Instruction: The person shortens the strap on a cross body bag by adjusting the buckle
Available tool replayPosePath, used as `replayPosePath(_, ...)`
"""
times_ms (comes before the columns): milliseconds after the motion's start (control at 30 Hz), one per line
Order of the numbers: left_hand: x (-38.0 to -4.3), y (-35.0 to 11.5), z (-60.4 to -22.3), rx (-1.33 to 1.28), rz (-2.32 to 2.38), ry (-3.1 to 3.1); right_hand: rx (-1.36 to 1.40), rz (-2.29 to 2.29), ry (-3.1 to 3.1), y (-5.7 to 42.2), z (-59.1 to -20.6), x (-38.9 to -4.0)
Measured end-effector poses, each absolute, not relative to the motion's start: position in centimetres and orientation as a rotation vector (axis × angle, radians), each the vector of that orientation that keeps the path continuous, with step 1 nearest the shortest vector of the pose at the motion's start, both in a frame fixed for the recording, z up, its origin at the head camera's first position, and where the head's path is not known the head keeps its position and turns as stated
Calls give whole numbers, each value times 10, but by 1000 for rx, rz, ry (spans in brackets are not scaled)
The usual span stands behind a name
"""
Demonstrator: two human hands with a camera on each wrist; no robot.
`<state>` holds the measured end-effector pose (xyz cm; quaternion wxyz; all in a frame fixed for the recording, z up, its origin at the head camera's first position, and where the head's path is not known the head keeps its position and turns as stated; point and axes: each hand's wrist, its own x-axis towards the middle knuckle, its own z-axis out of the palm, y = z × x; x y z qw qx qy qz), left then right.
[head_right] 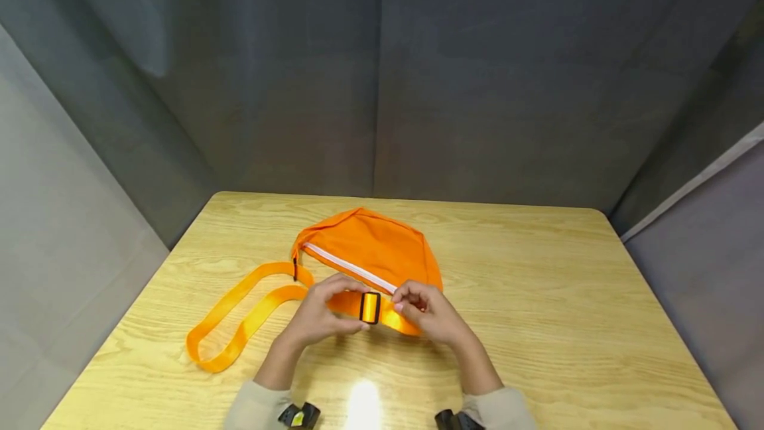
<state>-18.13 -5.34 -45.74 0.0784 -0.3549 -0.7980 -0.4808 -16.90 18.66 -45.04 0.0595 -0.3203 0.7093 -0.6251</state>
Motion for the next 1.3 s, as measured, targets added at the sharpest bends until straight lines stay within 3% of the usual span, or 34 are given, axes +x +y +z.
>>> replayPosePath(700,-182,-52,-458,-1045,-1424,-2378,-854,-1855,2206,205,-484,-182)
replayPosePath(1300,-182,-45,-459,-1070,-1376,-2422,-787,-1907,2114,185,-469,-182)
